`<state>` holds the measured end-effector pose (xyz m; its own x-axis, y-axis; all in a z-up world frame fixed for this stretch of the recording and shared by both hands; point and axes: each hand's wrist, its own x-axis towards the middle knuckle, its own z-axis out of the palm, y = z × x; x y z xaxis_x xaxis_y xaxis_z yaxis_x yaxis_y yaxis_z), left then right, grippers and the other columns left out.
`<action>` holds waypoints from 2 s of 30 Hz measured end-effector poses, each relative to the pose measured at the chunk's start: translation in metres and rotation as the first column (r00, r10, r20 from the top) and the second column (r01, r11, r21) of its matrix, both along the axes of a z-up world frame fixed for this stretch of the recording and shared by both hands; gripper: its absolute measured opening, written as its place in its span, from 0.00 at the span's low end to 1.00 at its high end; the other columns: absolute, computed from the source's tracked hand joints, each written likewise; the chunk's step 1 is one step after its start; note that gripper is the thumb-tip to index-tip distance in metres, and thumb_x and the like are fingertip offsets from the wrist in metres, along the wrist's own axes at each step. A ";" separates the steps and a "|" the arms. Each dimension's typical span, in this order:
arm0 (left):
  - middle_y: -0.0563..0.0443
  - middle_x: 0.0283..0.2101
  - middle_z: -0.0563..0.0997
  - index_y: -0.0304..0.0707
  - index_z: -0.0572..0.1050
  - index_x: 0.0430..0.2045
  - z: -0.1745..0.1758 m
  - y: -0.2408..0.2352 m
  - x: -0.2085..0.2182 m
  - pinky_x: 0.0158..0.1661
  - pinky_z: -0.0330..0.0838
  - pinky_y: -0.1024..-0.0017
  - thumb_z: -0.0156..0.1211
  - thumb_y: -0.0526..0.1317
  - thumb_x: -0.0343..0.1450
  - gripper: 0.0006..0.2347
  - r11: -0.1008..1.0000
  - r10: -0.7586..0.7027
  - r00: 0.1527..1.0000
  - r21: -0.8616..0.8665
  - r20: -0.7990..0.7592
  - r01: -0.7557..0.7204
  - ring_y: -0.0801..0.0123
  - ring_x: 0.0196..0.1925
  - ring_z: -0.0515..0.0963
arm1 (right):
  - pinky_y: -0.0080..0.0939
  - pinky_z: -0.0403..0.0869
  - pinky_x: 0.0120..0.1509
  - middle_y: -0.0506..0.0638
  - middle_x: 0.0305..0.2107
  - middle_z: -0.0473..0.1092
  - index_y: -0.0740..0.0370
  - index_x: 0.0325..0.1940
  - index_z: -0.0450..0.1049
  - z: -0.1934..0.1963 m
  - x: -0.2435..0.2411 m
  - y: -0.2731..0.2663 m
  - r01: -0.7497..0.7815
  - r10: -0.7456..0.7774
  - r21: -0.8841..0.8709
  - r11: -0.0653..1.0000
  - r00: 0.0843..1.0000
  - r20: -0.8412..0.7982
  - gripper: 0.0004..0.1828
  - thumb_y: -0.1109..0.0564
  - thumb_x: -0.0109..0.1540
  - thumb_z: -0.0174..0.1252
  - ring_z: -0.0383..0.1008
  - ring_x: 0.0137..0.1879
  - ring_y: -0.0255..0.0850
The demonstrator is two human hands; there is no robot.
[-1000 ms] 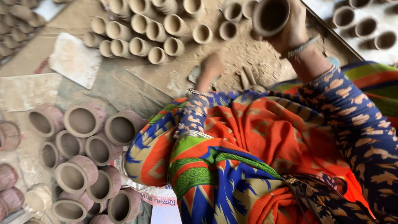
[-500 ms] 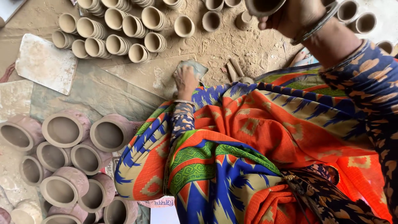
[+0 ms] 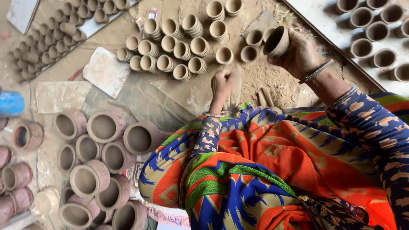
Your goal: Forming small clay pots (diyas) by hand.
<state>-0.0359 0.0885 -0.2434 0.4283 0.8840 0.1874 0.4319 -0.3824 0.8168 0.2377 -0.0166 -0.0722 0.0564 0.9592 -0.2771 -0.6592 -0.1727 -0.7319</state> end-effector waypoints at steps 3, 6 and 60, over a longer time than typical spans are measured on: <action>0.47 0.26 0.79 0.34 0.75 0.23 0.121 -0.008 0.018 0.32 0.72 0.65 0.61 0.40 0.71 0.09 0.997 0.079 0.984 0.006 0.162 -0.081 0.68 0.28 0.79 | 0.48 0.80 0.60 0.54 0.55 0.73 0.61 0.69 0.66 -0.013 -0.013 0.002 0.045 -0.045 -0.004 0.999 0.993 0.105 0.27 0.40 0.76 0.39 0.78 0.55 0.41; 0.49 0.22 0.77 0.33 0.74 0.22 0.178 -0.020 0.031 0.29 0.71 0.68 0.60 0.40 0.72 0.10 0.992 0.119 0.966 -0.072 0.229 -0.106 0.69 0.25 0.78 | 0.49 0.79 0.57 0.55 0.49 0.73 0.65 0.60 0.68 -0.016 -0.029 -0.001 0.041 -0.050 0.033 0.999 0.944 0.327 0.23 0.42 0.75 0.46 0.79 0.51 0.44; 0.41 0.73 0.63 0.42 0.63 0.68 0.259 -0.100 0.080 0.76 0.53 0.55 0.43 0.48 0.83 0.19 0.931 -0.338 0.820 0.290 0.461 0.220 0.49 0.79 0.59 | 0.54 0.70 0.35 0.58 0.25 0.70 0.59 0.34 0.70 0.053 -0.061 -0.041 -0.223 -0.243 0.314 0.923 0.294 0.924 0.17 0.44 0.64 0.48 0.71 0.29 0.56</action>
<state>0.0441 -0.0118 0.0156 0.4472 0.6529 0.6113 -0.1611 -0.6134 0.7731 0.1768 -0.0580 -0.0191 0.0604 0.9543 0.2927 0.5246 0.2191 -0.8227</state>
